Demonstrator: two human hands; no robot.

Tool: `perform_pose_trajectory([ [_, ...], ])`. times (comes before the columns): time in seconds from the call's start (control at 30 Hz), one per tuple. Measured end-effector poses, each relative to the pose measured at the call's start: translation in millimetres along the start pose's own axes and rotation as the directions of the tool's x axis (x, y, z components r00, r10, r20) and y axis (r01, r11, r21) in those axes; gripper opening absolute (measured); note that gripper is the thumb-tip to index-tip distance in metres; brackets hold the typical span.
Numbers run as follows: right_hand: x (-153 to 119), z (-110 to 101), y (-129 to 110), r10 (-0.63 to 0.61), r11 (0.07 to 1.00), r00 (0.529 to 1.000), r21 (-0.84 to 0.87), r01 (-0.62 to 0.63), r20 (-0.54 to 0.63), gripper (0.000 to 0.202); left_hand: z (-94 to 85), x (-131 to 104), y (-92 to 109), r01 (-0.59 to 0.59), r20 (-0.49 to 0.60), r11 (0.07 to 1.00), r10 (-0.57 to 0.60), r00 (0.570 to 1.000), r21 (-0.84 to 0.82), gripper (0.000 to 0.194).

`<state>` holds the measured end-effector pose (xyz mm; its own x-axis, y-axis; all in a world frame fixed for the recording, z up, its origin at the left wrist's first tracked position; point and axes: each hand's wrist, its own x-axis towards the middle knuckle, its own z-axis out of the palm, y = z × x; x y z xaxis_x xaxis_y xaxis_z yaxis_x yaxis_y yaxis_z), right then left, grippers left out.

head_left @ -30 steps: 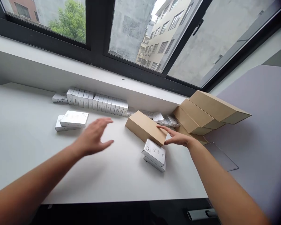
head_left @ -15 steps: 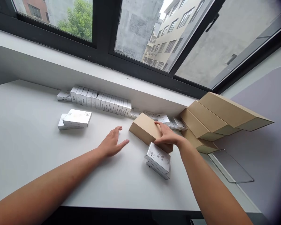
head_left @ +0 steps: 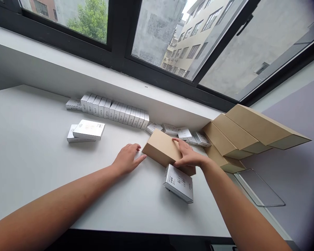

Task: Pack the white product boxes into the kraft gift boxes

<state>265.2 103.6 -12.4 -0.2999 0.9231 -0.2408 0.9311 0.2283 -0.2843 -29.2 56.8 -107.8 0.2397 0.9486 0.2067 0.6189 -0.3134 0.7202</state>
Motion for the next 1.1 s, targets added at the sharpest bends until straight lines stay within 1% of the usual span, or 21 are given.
perform_pose_trajectory([
  [0.07,10,3,-16,-0.053,0.999,0.999,-0.009,0.053,0.014,0.110,-3.0,1,0,0.046,-0.031,0.999,-0.046,0.998,-0.007,0.039],
  [0.13,19,8,-29,-0.091,0.996,0.996,-0.002,0.091,0.014,0.110,-8.2,1,-1,0.114,-0.086,0.993,-0.113,0.990,0.014,0.038],
  [0.2,26,13,-38,-0.086,0.996,0.996,0.016,0.087,-0.026,0.110,-14.7,2,-3,0.177,-0.143,0.983,-0.168,0.975,0.052,0.036],
  [0.27,31,17,-43,-0.074,0.997,0.995,0.025,0.075,-0.065,0.109,-20.7,2,-4,0.205,-0.170,0.975,-0.189,0.967,0.081,0.038],
  [0.43,32,21,-45,-0.105,0.994,0.991,0.007,0.106,-0.084,0.108,-26.2,-1,-1,0.194,-0.165,0.975,-0.175,0.971,0.108,0.038],
  [0.5,31,21,-46,-0.115,0.993,0.986,0.009,0.117,-0.123,0.109,-25.7,-4,1,0.178,-0.166,0.977,-0.158,0.973,0.115,0.039],
  [0.57,29,23,-46,-0.121,0.991,0.977,0.028,0.128,-0.174,0.107,-25.5,-4,0,0.160,-0.138,0.983,-0.148,0.979,0.085,0.043],
  [0.6,29,24,-46,-0.122,0.990,0.973,0.053,0.134,-0.197,0.101,-25.7,-4,-2,0.153,-0.112,0.988,-0.149,0.983,0.032,0.046],
  [0.67,28,26,-47,-0.131,0.978,0.964,0.128,0.164,-0.232,0.081,-27.0,-2,-6,0.147,-0.084,0.979,-0.160,0.984,-0.140,0.054],
  [0.73,28,29,-49,-0.158,0.953,0.951,0.209,0.218,-0.267,0.064,-29.1,1,-9,0.161,-0.100,0.946,-0.196,0.976,-0.283,0.058],
  [0.77,29,30,-51,-0.177,0.939,0.943,0.238,0.248,-0.283,0.060,-30.1,2,-11,0.174,-0.117,0.935,-0.219,0.969,-0.309,0.057],
  [0.83,30,31,-54,-0.205,0.920,0.927,0.261,0.292,-0.315,0.055,-31.5,5,-12,0.203,-0.128,0.935,-0.248,0.960,-0.292,0.053],
  [0.9,31,32,-57,-0.216,0.915,0.919,0.260,0.308,-0.329,0.054,-31.5,7,-13,0.224,-0.123,0.938,-0.263,0.957,-0.263,0.054],
  [1.1,33,32,-59,-0.193,0.930,0.920,0.236,0.282,-0.341,0.055,-25.5,9,-11,0.253,-0.104,0.947,-0.277,0.955,-0.198,0.055],
])
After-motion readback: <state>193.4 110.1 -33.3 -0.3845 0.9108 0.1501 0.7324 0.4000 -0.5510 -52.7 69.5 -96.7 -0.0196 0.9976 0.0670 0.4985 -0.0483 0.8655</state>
